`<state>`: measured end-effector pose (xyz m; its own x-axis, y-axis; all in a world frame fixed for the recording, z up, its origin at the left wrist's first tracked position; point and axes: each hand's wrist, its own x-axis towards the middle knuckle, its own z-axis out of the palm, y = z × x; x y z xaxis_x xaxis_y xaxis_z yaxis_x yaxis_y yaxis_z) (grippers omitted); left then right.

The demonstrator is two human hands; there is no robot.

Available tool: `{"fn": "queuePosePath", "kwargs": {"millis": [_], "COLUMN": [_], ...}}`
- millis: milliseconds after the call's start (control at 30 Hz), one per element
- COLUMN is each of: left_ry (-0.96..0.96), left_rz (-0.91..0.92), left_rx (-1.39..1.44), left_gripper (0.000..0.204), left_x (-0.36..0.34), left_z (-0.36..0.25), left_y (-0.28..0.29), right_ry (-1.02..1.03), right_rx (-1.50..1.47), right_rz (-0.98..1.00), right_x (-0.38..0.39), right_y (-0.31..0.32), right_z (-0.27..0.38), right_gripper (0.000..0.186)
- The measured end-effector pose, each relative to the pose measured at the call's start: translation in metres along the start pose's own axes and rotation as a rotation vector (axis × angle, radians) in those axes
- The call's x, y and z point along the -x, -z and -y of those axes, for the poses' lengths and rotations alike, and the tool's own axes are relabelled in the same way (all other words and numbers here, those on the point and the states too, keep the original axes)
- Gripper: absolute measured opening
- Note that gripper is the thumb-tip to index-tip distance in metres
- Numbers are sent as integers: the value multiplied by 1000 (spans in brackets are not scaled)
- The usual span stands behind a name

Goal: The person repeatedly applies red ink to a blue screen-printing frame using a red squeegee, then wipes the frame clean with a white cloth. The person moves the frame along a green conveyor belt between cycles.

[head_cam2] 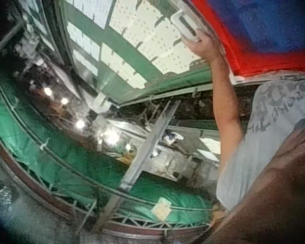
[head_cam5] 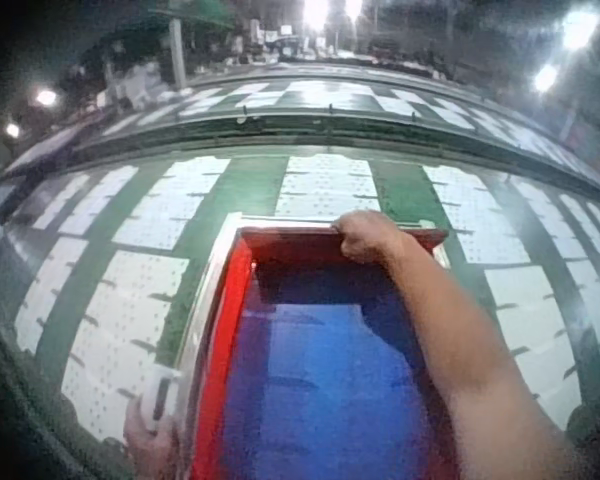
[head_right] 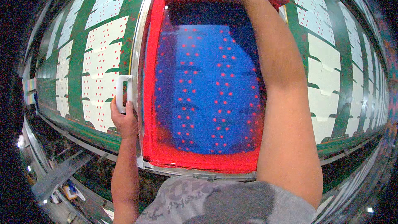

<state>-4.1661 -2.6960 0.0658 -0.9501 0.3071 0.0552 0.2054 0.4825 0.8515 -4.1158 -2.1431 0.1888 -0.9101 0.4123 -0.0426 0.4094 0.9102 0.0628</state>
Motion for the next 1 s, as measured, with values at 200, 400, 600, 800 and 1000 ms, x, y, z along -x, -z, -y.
{"fn": "queuePosePath", "kwargs": {"millis": [200, 400, 600, 800, 1000], "left_ry": [-38, -66, -154, -301, -440], "left_rz": [25, 18, 47, -184, 512], "left_rx": [-36, -5, 74, 132, 977], "left_gripper": [49, 48, 53, 55, 33], "left_x": [-1, -1, -4, 10, 100], "left_z": [-3, 2, 10, 1, -101], "left_y": [2, 2, 4, 13, 110], "right_ry": [60, 80, 111, 35, 2], "right_rx": [17, -21, -64, -136, -178], "right_rz": [-68, 36, 77, 137, 139], "right_x": [30, 106, 219, 330, 431], "right_y": [-9, 1, 3, 9, 8], "right_z": [23, 71, 145, 226, 295], "right_gripper": [42, 40, 30, 27, 36]}}
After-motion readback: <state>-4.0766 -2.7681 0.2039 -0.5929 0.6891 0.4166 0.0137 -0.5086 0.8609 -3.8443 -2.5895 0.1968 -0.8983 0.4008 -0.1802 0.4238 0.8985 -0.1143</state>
